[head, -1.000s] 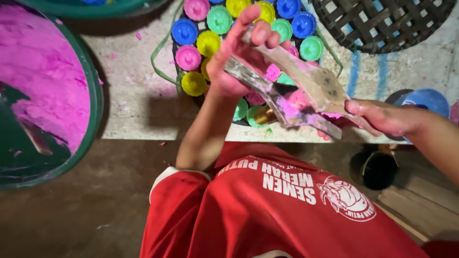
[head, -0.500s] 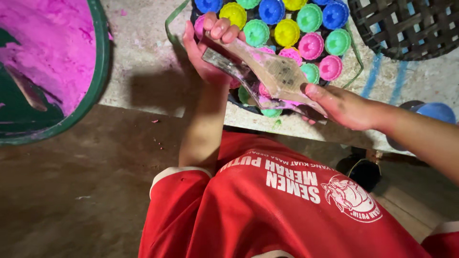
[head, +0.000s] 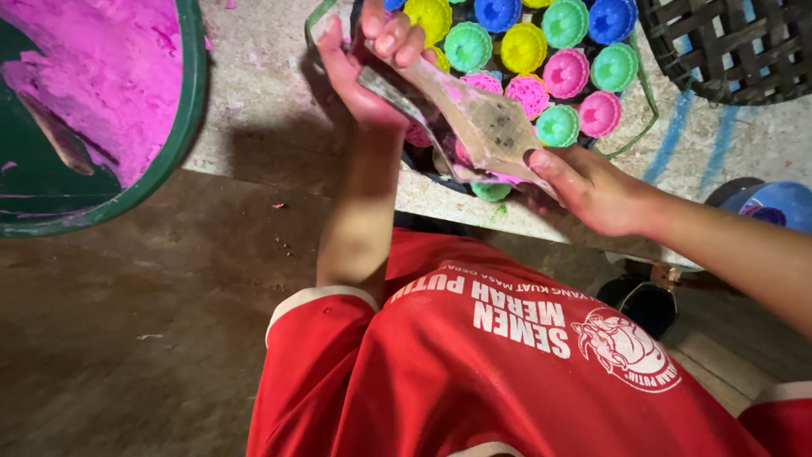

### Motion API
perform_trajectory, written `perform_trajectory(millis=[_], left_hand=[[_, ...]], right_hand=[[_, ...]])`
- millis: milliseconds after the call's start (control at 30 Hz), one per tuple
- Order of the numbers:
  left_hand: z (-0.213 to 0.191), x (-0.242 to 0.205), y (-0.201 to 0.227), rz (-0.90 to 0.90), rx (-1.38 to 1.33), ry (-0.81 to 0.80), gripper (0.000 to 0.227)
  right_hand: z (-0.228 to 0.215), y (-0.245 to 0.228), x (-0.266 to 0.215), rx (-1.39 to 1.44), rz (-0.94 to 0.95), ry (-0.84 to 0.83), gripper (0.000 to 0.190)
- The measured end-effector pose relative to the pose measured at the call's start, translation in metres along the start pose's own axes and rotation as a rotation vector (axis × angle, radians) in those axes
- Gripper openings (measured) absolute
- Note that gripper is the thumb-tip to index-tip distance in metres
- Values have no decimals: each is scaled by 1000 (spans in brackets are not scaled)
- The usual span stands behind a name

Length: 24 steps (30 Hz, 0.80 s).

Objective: The person scoops pink paste from a green basin using a wooden stick and fills small colorful plastic molds arranged in a basket. The person repeatedly loads the mold cavity, presses the paste in, and places the filled molds back into the basket.

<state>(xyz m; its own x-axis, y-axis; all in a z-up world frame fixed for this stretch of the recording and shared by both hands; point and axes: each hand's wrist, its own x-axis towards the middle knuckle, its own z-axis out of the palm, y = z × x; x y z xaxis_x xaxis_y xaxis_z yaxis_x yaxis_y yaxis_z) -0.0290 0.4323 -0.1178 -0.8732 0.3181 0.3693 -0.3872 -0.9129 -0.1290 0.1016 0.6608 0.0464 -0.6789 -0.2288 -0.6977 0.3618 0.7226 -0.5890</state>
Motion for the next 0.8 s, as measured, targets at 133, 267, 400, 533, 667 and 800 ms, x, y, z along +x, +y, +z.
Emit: perform_trajectory(millis=[133, 267, 400, 533, 667, 800], left_hand=[[-4, -1, -20, 36, 2, 100, 35], [-8, 13, -25, 63, 42, 70, 36], [0, 17, -5, 27, 138, 59, 39], [8, 9, -4, 5, 120, 149, 40], [8, 15, -20, 62, 123, 179, 37], [7, 24, -17, 60, 165, 128, 37]], right_hand=[[-10, 4, -7, 71, 165, -30, 73], [-16, 9, -6, 18, 114, 61, 69], [-2, 9, 2, -11, 4, 103, 68], [1, 4, 1, 59, 57, 40, 69], [-12, 0, -4, -12, 120, 51, 71], [-13, 3, -5, 40, 33, 104, 62]])
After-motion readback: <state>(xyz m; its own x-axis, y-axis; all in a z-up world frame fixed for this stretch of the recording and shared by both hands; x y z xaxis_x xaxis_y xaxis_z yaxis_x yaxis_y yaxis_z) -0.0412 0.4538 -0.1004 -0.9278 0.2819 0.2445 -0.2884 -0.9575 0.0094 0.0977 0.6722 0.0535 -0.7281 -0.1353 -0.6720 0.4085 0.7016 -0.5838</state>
